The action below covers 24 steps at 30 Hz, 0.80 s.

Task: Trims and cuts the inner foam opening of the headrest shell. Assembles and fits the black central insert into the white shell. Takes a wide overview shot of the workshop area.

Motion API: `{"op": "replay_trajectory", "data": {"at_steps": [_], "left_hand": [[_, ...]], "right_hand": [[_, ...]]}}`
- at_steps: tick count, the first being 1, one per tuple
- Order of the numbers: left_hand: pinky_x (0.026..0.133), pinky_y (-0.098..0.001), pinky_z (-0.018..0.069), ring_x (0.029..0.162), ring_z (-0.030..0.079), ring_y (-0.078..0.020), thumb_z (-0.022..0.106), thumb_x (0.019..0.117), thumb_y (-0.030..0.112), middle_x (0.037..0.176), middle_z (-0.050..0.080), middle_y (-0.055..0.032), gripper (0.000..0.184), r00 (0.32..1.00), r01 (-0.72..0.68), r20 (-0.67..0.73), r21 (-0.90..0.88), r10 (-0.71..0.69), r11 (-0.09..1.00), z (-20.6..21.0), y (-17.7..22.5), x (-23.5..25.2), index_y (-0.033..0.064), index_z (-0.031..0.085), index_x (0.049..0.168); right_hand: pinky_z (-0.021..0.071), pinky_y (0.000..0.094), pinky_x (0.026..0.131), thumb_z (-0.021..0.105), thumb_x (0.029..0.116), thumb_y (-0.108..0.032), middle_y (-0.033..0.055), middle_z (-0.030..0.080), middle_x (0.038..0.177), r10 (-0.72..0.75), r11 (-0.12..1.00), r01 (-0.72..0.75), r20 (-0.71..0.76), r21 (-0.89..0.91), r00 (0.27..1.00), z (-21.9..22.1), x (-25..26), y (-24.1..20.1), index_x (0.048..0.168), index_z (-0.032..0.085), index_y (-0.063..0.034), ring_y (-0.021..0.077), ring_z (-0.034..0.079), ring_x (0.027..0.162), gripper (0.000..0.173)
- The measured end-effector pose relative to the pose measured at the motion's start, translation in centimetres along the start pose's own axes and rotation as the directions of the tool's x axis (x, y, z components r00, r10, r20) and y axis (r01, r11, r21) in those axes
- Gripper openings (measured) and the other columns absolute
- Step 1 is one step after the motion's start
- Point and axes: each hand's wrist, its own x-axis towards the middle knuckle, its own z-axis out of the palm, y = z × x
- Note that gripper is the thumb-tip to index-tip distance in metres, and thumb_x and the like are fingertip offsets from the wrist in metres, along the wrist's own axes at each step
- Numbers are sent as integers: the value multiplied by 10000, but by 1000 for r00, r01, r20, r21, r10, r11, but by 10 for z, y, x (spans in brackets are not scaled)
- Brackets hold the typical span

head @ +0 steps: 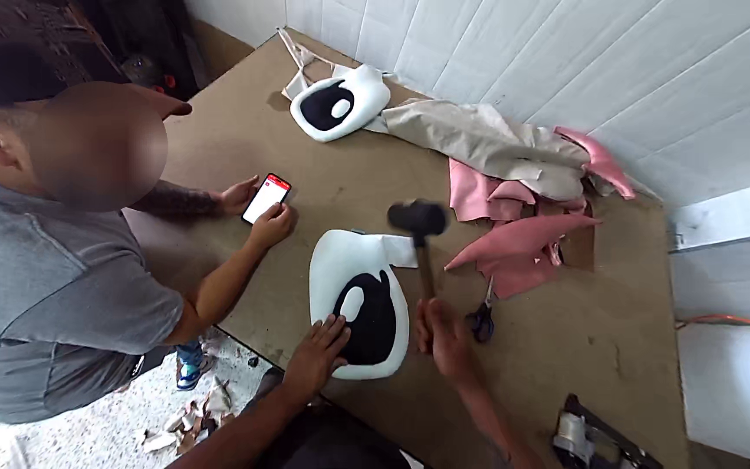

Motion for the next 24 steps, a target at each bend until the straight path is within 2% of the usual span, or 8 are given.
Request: {"op": "replay_trajectory", "data": {"at_steps": [2,4,7,9,11,15,20,24], "left_hand": [[1287,-463,236,1579,216,-179,448,1068,508,1698,286,14,569,1000,1,11,3,-1,1000,1,2,-6,263,418,1580],[1289,-462,233,1579,216,-178,455,1067,504,1696,290,14,569,1000,1,1,-5,-1,1000,0,0,-5,262,420,1580],[1287,-466,239,1576,229,-181,456,1067,504,1690,305,14,564,1000,3,20,-26,-2,1000,2,6,-9,265,428,1577],[1279,-489,250,1574,237,-195,483,1056,497,1686,316,12,562,1000,21,24,-46,-20,999,-3,5,-5,263,445,1566],[1273,-494,248,1568,252,-192,502,1045,495,1679,329,16,550,996,49,79,-77,-43,996,-14,5,-7,276,472,1548],[1243,-446,314,1487,398,-154,432,1078,424,1594,462,57,399,998,17,58,-88,-12,996,-40,-11,39,276,658,1372],[1276,-610,108,1600,125,-240,366,1078,538,1682,315,77,530,935,-330,166,77,314,941,-35,-65,142,309,489,1539],[1275,-620,62,1607,66,-243,282,1049,656,1697,273,96,615,883,-436,246,119,399,892,-36,-80,161,356,448,1560]], "right_hand": [[468,331,403,323,1055,-635,0,462,598,-175,984,177,-70,33,982,11,-7,-19,942,578,-108,147,452,425,595],[486,342,461,294,1069,-616,24,493,633,-206,956,182,-86,-231,975,12,-18,30,959,586,-74,147,496,490,626],[563,475,674,319,1058,-628,118,628,825,342,789,-284,5,-545,940,-8,-41,132,1090,648,-42,238,635,721,673],[560,489,682,347,1076,-563,140,648,882,502,772,-453,-9,-446,865,-20,-35,130,1196,656,-14,261,630,736,641],[494,385,509,314,1095,-496,61,560,715,470,838,-460,-39,-294,882,-24,-51,111,1099,641,-14,187,530,552,582],[463,339,423,321,1073,-574,35,521,649,341,938,-348,-174,-8,924,-22,-104,95,1062,606,-34,171,485,468,611],[424,320,398,364,1046,-635,6,508,632,368,930,-344,-305,129,879,24,-182,80,1064,643,-69,140,443,449,631],[432,285,395,397,953,-777,-40,489,552,10,952,107,-381,286,925,73,-209,5,867,614,-196,89,454,414,626]]}}
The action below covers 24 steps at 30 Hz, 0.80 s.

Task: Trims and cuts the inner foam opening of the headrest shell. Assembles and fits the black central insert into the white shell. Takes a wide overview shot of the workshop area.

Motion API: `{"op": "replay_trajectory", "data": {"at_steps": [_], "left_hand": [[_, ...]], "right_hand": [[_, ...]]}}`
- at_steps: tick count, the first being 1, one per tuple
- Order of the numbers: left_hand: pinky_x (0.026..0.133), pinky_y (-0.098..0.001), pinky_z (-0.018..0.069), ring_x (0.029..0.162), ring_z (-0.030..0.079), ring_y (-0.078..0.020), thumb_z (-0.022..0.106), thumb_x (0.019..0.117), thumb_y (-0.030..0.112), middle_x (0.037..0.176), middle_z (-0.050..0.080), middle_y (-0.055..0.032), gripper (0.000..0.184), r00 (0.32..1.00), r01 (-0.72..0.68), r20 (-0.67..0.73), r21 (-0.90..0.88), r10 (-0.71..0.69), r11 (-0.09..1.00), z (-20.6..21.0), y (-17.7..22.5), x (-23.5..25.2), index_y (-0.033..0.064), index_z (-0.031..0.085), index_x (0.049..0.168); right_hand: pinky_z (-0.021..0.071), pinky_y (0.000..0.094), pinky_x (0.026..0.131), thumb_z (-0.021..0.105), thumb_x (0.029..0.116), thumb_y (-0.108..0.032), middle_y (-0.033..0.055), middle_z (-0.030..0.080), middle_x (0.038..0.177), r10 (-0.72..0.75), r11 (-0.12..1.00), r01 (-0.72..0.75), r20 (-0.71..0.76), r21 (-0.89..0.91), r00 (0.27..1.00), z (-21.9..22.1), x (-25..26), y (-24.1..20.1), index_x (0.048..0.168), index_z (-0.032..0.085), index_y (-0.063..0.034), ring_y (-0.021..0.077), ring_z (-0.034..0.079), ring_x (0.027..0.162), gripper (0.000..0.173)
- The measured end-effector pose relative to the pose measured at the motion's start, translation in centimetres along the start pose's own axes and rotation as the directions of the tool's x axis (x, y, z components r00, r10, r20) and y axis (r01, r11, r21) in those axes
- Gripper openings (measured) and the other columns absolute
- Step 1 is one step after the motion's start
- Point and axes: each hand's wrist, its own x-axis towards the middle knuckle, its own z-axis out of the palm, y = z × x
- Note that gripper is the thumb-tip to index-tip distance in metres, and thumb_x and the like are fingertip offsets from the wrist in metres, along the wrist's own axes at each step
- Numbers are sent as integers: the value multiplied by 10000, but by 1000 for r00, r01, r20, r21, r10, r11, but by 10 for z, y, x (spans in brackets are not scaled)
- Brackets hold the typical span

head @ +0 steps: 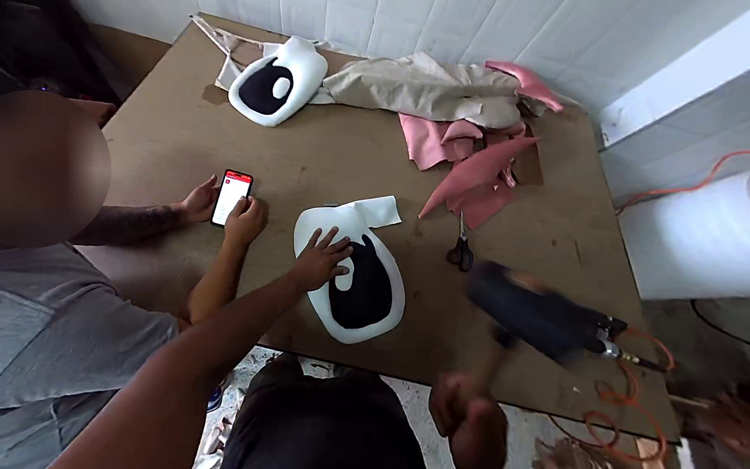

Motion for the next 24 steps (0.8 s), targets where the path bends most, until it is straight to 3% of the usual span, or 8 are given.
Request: {"op": "replay_trajectory", "data": {"at_steps": [3,4,6,8,14,18,21,24], "left_hand": [[1279,-610,65,1608,42,-264,313,1035,674,1719,215,61,599,999,10,-30,-12,-10,1000,1,0,2,378,500,1521],[1279,-607,64,1608,31,-268,317,1032,679,1725,193,54,598,999,16,-31,-12,-16,1000,0,-2,2,384,503,1518],[1279,-609,56,1609,24,-271,337,1025,684,1726,190,49,595,999,18,-31,-28,-19,999,1,-2,0,388,515,1510],[1274,-622,51,1608,19,-291,370,1016,685,1729,180,40,585,999,19,-25,-42,-20,999,3,2,-2,398,518,1504],[1270,-632,75,1605,59,-298,417,1006,677,1717,228,28,575,998,20,-54,-57,-23,998,-2,-1,0,388,541,1487],[1274,-619,22,1609,31,-243,339,1067,542,1708,246,81,549,999,43,-19,-50,-44,998,0,11,-3,309,476,1545],[1281,-603,54,1604,102,-227,300,1097,432,1674,333,81,510,993,41,-109,-29,-44,999,10,14,-5,267,497,1537],[1282,-595,75,1601,116,-223,305,1099,392,1660,361,90,490,992,30,-124,-20,-32,999,13,15,-7,270,515,1524]], "right_hand": [[463,275,500,441,1024,-628,-52,511,588,-205,976,205,11,-66,979,24,-23,8,781,580,-196,74,511,509,515],[478,278,514,464,1022,-612,-35,524,595,-157,953,146,-19,-267,987,23,-38,42,793,592,-131,72,527,529,548],[514,413,504,353,1002,-724,20,564,607,180,688,-189,-87,-701,980,19,-63,114,905,671,-105,157,571,535,703],[522,500,530,299,977,-780,32,587,625,381,506,-313,-117,-804,917,19,-66,136,940,679,-153,214,602,561,735],[428,306,402,356,943,-801,-27,501,570,27,969,-67,-171,-238,985,75,-30,20,872,619,-163,98,456,430,693],[431,263,419,405,963,-760,-58,461,550,-235,969,245,-285,0,929,72,-23,9,838,605,-224,81,450,427,585],[415,313,426,321,1026,-697,-34,467,565,17,941,-163,-442,-296,897,50,-57,103,837,598,-156,106,441,454,637],[469,430,489,261,1066,-603,35,520,611,403,672,-603,-471,-430,785,33,-66,136,895,659,-76,194,507,510,682]]}}
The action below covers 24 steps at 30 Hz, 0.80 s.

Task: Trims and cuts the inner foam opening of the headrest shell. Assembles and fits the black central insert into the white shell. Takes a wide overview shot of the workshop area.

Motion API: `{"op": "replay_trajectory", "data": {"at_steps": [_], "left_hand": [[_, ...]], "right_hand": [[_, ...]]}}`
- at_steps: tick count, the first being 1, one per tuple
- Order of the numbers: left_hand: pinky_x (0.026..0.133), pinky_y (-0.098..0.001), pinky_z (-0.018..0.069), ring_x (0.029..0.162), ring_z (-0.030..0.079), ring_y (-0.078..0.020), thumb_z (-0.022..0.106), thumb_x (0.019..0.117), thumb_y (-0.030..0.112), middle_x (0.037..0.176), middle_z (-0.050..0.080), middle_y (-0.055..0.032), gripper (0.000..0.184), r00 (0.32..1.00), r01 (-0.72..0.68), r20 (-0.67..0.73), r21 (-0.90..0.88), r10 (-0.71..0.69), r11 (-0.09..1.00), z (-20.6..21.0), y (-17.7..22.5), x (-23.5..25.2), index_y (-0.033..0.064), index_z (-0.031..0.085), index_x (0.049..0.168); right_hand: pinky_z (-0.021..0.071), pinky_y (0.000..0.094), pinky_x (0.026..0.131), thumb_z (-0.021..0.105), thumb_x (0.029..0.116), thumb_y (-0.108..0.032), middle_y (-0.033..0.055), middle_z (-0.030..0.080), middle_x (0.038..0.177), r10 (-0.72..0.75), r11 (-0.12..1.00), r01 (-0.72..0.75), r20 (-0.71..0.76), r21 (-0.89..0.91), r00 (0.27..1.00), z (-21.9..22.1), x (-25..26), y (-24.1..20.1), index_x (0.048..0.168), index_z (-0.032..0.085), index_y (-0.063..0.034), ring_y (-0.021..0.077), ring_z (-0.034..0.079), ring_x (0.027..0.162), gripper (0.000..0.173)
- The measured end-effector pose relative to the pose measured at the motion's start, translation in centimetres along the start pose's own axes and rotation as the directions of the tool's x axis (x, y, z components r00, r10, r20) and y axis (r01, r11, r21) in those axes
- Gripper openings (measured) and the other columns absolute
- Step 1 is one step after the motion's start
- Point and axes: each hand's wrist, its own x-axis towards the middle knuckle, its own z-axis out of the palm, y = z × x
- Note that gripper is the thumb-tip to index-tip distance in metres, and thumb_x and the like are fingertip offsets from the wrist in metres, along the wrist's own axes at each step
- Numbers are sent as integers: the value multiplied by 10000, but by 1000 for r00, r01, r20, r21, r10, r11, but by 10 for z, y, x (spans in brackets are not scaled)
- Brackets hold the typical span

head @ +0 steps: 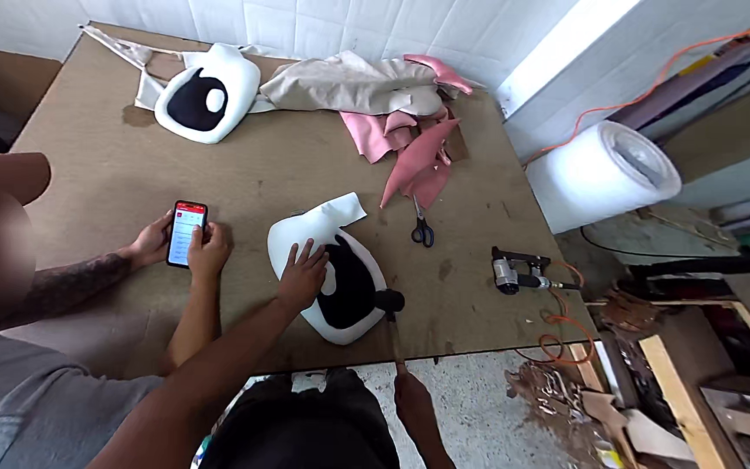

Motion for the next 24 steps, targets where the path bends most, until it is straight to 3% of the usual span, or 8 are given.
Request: {"op": "replay_trajectory", "data": {"at_steps": [3,6,9,13,16,19,21,24], "left_hand": [[1280,-599,70,1600,120,-226,320,1095,377,1653,375,85,485,1000,10,8,12,-10,1000,-3,0,-2,261,520,1522],[1280,-601,70,1596,146,-239,380,1065,404,1667,356,13,528,998,65,6,-15,-65,998,-6,20,-6,177,518,1522],[1286,-610,76,1604,80,-307,438,1003,596,1720,188,-119,762,992,95,89,-82,-87,992,3,61,-45,120,384,1596],[1296,-569,67,1602,34,-345,410,855,866,1736,117,-98,1058,977,196,105,-70,-188,978,18,94,-68,154,308,1631],[1296,-561,81,1603,44,-330,397,898,829,1734,140,-82,992,975,208,100,-77,-200,975,20,91,-65,164,312,1630],[1297,-554,115,1603,69,-316,412,917,804,1731,165,-63,930,977,195,112,-116,-183,974,21,95,-73,199,342,1620],[1289,-568,153,1597,110,-334,472,910,781,1721,200,-78,905,980,196,61,-129,-189,972,16,84,-55,203,382,1601],[1290,-562,150,1598,111,-323,464,900,799,1723,195,-71,920,976,200,111,-98,-189,975,14,95,-69,213,377,1604]], "right_hand": [[410,362,439,288,1080,-565,22,491,596,-61,975,67,-33,211,998,-31,10,-61,880,640,-60,160,434,467,647],[410,324,399,279,1041,-676,-9,450,592,-301,855,322,-116,406,947,-67,25,-138,976,602,-69,131,410,431,690],[453,305,395,345,1001,-717,-18,459,586,-532,639,559,-220,528,818,-92,35,-209,979,601,-116,125,444,421,654],[463,294,400,399,998,-709,-28,463,593,-697,380,726,-339,574,632,-99,55,-268,909,606,-174,123,458,430,581],[479,311,480,316,1038,-676,-16,506,619,-706,617,736,-218,277,674,-56,105,-194,910,611,-132,113,509,508,631],[572,500,735,357,1041,-646,106,662,842,-291,924,332,218,-188,932,-39,151,-89,1117,681,-55,237,662,763,679],[577,485,706,368,1074,-549,110,661,859,-209,951,263,286,-164,935,-52,184,-129,1192,675,-41,246,651,742,605],[455,368,462,328,1083,-548,32,498,637,-402,913,375,191,161,896,-90,174,-189,1000,642,-49,184,474,493,596]]}}
